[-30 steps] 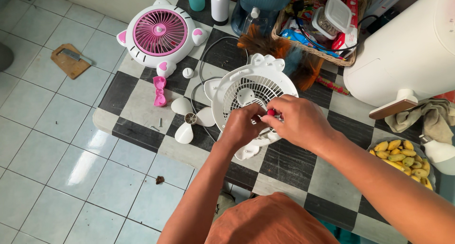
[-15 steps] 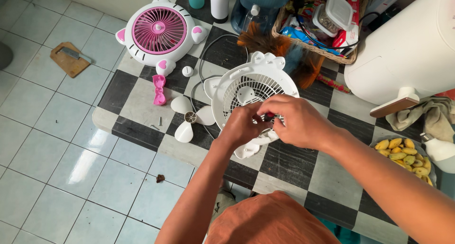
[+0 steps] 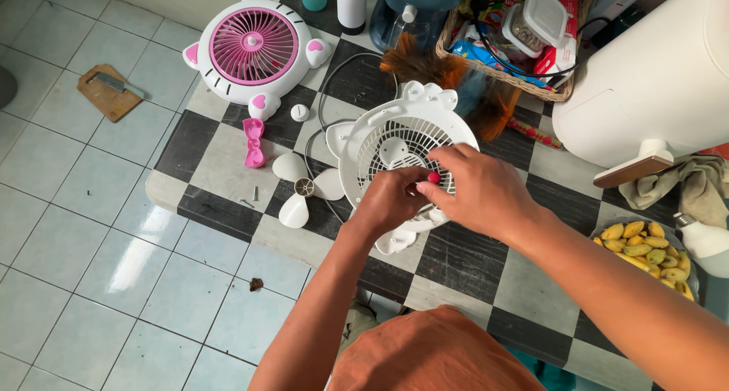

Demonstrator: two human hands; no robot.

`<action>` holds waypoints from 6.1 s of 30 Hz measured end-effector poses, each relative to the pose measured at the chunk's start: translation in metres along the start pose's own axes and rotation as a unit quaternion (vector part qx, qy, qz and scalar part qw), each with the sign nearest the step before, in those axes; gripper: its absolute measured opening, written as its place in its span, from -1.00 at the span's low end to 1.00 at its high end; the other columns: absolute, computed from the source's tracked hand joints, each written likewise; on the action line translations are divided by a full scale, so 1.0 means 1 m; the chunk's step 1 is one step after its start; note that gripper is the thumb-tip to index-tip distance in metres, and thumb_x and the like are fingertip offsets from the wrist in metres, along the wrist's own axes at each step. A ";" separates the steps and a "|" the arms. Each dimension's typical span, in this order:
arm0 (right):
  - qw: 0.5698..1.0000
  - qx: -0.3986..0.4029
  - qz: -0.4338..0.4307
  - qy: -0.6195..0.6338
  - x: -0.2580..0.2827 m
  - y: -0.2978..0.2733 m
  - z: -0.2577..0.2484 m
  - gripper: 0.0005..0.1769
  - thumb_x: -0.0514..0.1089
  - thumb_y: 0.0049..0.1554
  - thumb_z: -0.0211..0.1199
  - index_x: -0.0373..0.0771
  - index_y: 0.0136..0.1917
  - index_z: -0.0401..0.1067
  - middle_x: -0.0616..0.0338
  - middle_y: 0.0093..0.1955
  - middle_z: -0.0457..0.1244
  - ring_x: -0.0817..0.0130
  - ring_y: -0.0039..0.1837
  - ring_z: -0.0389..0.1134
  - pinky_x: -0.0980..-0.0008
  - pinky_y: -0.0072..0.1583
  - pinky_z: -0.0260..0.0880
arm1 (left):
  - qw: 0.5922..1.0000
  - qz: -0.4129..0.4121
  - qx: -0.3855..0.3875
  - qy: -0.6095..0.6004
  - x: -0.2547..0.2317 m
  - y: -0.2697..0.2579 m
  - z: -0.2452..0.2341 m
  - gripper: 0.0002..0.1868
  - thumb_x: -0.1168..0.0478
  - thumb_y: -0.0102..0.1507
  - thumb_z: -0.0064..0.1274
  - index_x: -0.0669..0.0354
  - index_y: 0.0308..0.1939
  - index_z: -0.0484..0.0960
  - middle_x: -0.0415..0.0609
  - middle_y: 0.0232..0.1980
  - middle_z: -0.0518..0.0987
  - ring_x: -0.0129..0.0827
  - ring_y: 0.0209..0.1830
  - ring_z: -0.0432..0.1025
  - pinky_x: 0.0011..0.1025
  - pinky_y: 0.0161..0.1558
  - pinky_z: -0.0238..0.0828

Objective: The person uses a screwdriver to remove screws from the front grille of a white cat-shaped electric fan. They repeatedly loosen and remove screws from the grille while holding the fan steady on a checkered table.

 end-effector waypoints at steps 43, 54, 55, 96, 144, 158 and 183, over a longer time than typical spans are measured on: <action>0.997 0.010 -0.066 0.040 -0.011 -0.003 -0.013 -0.75 -0.27 0.03 0.27 -0.22 0.03 0.52 0.07 0.04 0.37 0.04 -0.02 0.45 0.17 -0.01 0.47 | 0.960 -0.009 0.126 0.249 0.037 -0.044 0.008 -0.56 -0.05 0.03 0.37 0.00 -0.07 0.73 -0.05 -0.06 0.71 -0.18 -0.09 0.58 -0.21 0.08 0.42; 0.994 -0.012 -0.096 0.049 -0.004 0.000 -0.022 -0.73 -0.31 -0.01 0.29 -0.23 0.01 0.50 0.09 0.02 0.36 0.07 -0.02 0.45 0.22 -0.03 0.47 | 0.965 0.015 0.069 0.252 0.048 -0.065 0.022 -0.55 0.03 0.01 0.36 0.02 -0.06 0.70 -0.09 -0.01 0.68 -0.16 0.16 0.46 -0.01 0.31 0.16; 0.995 -0.005 -0.091 0.047 -0.004 0.000 -0.019 -0.74 -0.30 -0.01 0.30 -0.23 0.01 0.50 0.09 0.01 0.36 0.07 -0.03 0.45 0.22 -0.03 0.47 | 0.966 0.015 0.068 0.251 0.048 -0.064 0.022 -0.55 0.03 0.01 0.36 0.02 -0.06 0.69 -0.09 -0.01 0.68 -0.16 0.16 0.46 -0.01 0.31 0.16; 0.974 0.156 -0.123 0.112 -0.008 0.008 0.006 -0.66 -0.33 0.02 0.30 -0.24 0.10 0.47 0.05 -0.04 0.42 0.04 0.01 0.46 0.18 0.02 0.44 | 0.994 0.018 -0.004 0.104 0.028 -0.018 0.018 -0.87 0.27 0.23 0.29 0.20 -0.18 0.71 0.07 -0.26 0.68 -0.04 -0.23 0.59 -0.24 -0.18 0.50; 0.971 0.079 -0.126 0.187 -0.016 -0.002 0.001 -0.70 -0.35 0.03 0.37 -0.33 0.07 0.55 0.03 0.02 0.44 0.19 -0.01 0.52 0.36 0.00 0.52 | 0.997 0.052 -0.009 0.049 0.000 -0.007 0.005 -0.75 0.20 0.12 0.34 0.13 -0.14 0.73 -0.03 -0.24 0.73 -0.22 -0.29 0.66 -0.36 -0.24 0.57; 0.978 -0.036 -0.066 0.196 -0.017 -0.014 0.012 -0.80 -0.28 0.04 0.41 -0.33 -0.05 0.50 0.05 -0.09 0.41 0.19 -0.09 0.50 0.32 -0.09 0.47 | 1.000 0.000 0.025 -0.011 -0.011 -0.006 0.004 -0.73 0.30 0.17 0.25 0.21 -0.05 0.67 0.01 -0.24 0.70 -0.30 -0.36 0.59 -0.37 -0.26 0.51; 0.987 -0.102 -0.036 0.120 -0.005 -0.023 0.013 -0.72 -0.16 -0.06 0.51 -0.32 -0.10 0.55 -0.01 -0.17 0.38 0.04 -0.18 0.43 0.20 -0.15 0.41 | 0.995 0.014 -0.094 0.037 -0.018 -0.008 0.014 -0.80 0.34 0.06 0.33 0.28 -0.31 0.63 0.08 -0.33 0.66 -0.28 -0.41 0.56 -0.36 -0.35 0.46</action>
Point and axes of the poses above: each hand's wrist, its own y-axis towards the middle knuckle, its own z-axis out of the palm, x = y × z, the point moved 3 cm from there along y, towards the middle knuckle
